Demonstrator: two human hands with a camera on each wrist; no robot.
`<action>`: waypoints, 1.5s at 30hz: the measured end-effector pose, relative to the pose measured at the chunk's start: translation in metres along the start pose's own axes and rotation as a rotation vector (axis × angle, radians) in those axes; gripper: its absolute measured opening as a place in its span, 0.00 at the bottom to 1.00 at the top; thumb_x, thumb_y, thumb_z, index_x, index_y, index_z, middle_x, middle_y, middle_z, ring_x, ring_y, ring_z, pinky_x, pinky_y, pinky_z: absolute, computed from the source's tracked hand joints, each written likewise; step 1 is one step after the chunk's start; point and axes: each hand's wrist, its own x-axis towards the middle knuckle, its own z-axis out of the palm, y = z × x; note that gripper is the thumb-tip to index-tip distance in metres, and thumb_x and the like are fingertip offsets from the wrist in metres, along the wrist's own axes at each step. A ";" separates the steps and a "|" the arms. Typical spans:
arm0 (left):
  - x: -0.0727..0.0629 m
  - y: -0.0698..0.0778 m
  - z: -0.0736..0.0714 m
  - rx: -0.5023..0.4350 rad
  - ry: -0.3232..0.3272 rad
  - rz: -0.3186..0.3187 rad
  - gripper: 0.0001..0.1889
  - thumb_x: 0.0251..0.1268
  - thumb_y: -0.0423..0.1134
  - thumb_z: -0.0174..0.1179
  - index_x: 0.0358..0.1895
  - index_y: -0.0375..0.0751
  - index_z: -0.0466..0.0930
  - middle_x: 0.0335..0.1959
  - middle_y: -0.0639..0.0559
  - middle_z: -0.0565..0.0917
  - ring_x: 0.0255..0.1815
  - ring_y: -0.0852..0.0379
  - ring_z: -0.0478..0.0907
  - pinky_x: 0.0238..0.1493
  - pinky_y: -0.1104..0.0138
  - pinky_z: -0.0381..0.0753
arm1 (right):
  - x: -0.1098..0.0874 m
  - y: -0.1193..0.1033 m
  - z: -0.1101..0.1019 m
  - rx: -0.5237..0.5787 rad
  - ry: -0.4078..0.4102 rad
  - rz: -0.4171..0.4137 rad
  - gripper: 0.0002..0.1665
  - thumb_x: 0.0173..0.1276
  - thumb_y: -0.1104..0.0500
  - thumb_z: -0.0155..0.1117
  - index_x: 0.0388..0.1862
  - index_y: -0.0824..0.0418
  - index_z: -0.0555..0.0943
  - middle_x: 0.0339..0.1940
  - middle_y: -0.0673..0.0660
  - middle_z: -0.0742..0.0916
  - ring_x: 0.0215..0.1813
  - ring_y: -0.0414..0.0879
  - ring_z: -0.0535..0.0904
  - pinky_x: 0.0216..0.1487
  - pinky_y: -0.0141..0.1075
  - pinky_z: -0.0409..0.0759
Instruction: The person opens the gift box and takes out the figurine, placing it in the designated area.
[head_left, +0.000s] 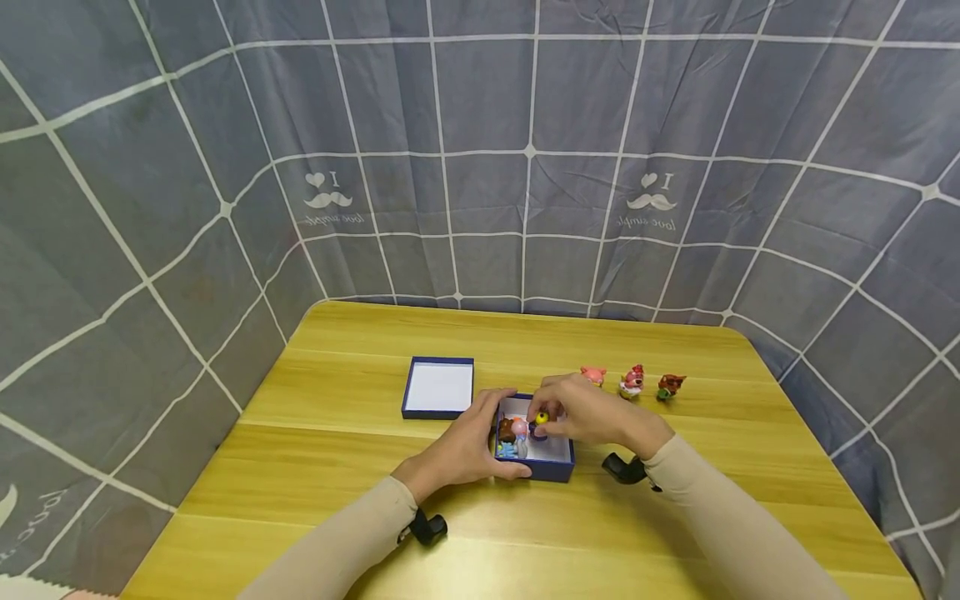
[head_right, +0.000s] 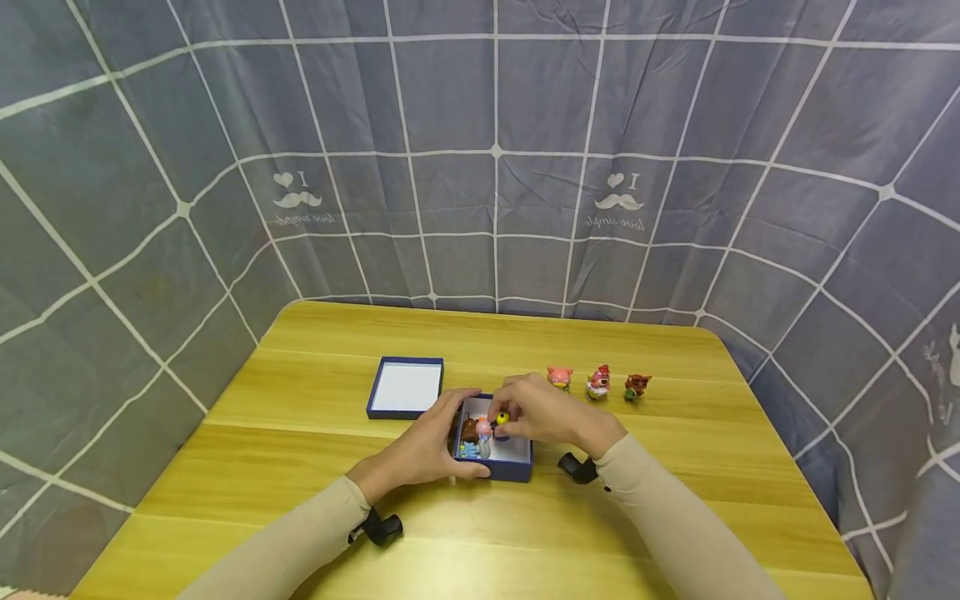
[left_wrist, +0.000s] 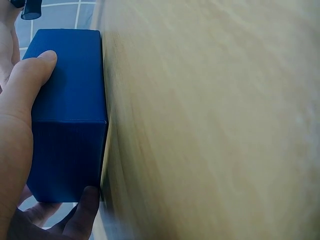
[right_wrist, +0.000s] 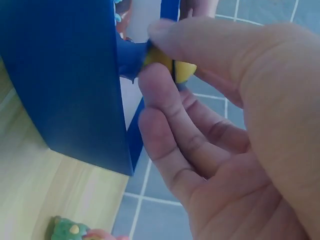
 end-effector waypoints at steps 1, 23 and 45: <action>0.000 0.000 0.000 0.002 -0.001 -0.001 0.64 0.61 0.65 0.89 0.93 0.49 0.59 0.88 0.44 0.70 0.74 0.49 0.81 0.80 0.48 0.84 | -0.001 0.000 -0.001 0.004 -0.001 0.005 0.07 0.81 0.61 0.81 0.54 0.54 0.94 0.51 0.50 0.92 0.45 0.34 0.84 0.48 0.34 0.91; 0.000 0.002 -0.002 0.006 -0.007 -0.001 0.64 0.62 0.63 0.89 0.93 0.47 0.58 0.86 0.41 0.71 0.75 0.47 0.81 0.83 0.46 0.83 | -0.017 0.008 -0.014 0.006 0.139 0.052 0.07 0.81 0.60 0.81 0.53 0.56 0.92 0.44 0.47 0.94 0.41 0.32 0.86 0.44 0.36 0.92; 0.001 0.000 -0.002 0.002 -0.007 -0.019 0.65 0.60 0.63 0.90 0.94 0.51 0.58 0.87 0.43 0.71 0.78 0.45 0.80 0.86 0.46 0.81 | -0.046 0.022 -0.035 -0.033 0.213 0.148 0.16 0.75 0.68 0.79 0.58 0.56 0.93 0.53 0.52 0.95 0.45 0.37 0.91 0.45 0.39 0.91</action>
